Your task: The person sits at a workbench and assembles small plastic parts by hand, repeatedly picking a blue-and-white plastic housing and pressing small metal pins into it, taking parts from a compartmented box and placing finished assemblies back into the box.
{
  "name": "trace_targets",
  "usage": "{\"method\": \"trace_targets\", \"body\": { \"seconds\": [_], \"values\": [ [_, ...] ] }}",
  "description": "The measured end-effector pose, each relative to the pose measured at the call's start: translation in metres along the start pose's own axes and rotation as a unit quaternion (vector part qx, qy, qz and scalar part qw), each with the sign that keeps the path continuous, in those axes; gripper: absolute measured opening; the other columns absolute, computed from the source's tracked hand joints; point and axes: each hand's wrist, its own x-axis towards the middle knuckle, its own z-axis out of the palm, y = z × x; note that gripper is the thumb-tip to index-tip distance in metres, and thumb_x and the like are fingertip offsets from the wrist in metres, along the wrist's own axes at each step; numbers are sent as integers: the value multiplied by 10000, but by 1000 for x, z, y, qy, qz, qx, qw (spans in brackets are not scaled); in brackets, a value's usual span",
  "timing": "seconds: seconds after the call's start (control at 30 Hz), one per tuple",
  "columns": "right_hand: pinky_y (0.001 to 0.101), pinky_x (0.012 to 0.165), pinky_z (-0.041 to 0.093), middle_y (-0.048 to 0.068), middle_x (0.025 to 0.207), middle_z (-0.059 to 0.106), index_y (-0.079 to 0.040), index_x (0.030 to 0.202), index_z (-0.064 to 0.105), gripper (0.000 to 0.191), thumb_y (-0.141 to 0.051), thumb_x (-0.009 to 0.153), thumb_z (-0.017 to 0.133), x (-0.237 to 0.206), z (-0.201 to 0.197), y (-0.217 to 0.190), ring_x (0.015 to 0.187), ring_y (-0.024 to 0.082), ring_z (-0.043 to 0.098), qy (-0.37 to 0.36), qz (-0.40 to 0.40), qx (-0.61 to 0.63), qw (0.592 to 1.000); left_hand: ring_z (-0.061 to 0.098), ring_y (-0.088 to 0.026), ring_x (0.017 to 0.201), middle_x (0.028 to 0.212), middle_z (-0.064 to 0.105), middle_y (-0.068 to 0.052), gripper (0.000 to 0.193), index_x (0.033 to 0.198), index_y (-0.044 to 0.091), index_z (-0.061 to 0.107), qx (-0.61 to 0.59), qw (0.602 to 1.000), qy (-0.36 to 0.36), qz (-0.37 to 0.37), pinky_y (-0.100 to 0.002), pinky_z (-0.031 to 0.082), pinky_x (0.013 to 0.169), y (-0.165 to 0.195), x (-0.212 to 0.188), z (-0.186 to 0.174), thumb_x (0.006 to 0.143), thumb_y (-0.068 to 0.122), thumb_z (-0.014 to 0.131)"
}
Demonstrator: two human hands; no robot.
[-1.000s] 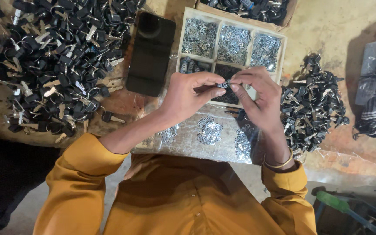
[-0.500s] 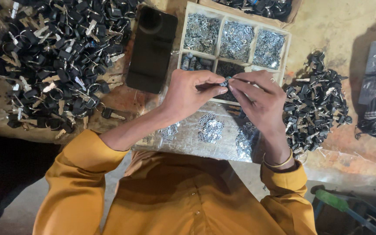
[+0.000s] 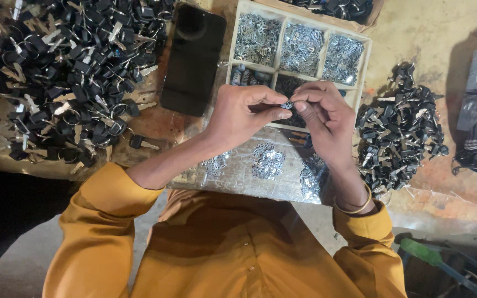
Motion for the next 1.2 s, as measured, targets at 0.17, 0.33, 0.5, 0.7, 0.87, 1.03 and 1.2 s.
{"method": "trace_targets", "body": {
  "seconds": [0.17, 0.33, 0.5, 0.7, 0.87, 1.03, 1.2],
  "values": [
    [242, 909, 506, 101, 1236, 608, 20, 1162, 680, 118, 51, 1050, 664, 1, 4, -3, 1102, 138, 614, 14, 4, -9, 1000, 800, -134, 892, 959, 807, -94, 193, 1051, -2, 769, -7, 1000, 1, -7, -246, 674, 764, 0, 0, 0, 878, 49, 838],
    [261, 904, 505, 101, 1184, 643, 9, 1137, 710, 133, 61, 1014, 712, 1, 4, -9, 1079, 163, 630, 13, -38, -98, 994, 799, -130, 882, 959, 804, -97, 202, 1043, -3, 767, -4, 1000, 0, -9, -247, 676, 765, 1, 1, 0, 871, 65, 849],
    [287, 895, 541, 95, 1134, 672, -17, 1110, 755, 149, 55, 980, 759, 4, 2, -15, 1031, 187, 674, 6, -83, -166, 983, 799, -128, 884, 967, 805, -93, 203, 1054, 12, 775, 3, 1000, -13, -10, -244, 672, 757, 2, 1, -1, 873, 72, 843],
    [290, 872, 581, 107, 1126, 709, -35, 1094, 775, 179, 52, 940, 797, 6, -4, -18, 1019, 201, 709, -8, -112, -200, 973, 798, -123, 874, 967, 807, -90, 191, 1054, 23, 781, 13, 1000, -22, -9, -240, 665, 742, 2, 1, -1, 879, 75, 835],
    [296, 899, 574, 105, 1123, 697, -2, 1072, 758, 186, 65, 911, 823, 5, -6, -11, 1046, 184, 698, 5, -97, -146, 985, 794, -116, 864, 964, 806, -89, 209, 1067, 26, 781, 16, 1000, -17, -12, -244, 655, 727, 2, 1, -1, 876, 83, 843],
    [264, 948, 541, 101, 1191, 663, 29, 1120, 705, 135, 96, 1003, 705, 3, -9, -3, 1100, 139, 647, 38, -4, 39, 999, 787, -119, 864, 1007, 804, -94, 214, 1075, 33, 785, -3, 1000, -20, -22, -247, 650, 723, 3, 1, -2, 869, 62, 836],
    [251, 972, 527, 88, 1191, 638, 34, 1137, 675, 135, 99, 1021, 653, 1, -5, 0, 1114, 129, 627, -2, 35, 82, 996, 788, -138, 930, 1052, 793, -94, 217, 1089, 22, 769, -17, 1000, -7, -7, -256, 663, 787, 3, 0, -1, 878, 28, 819]
  ]
}}
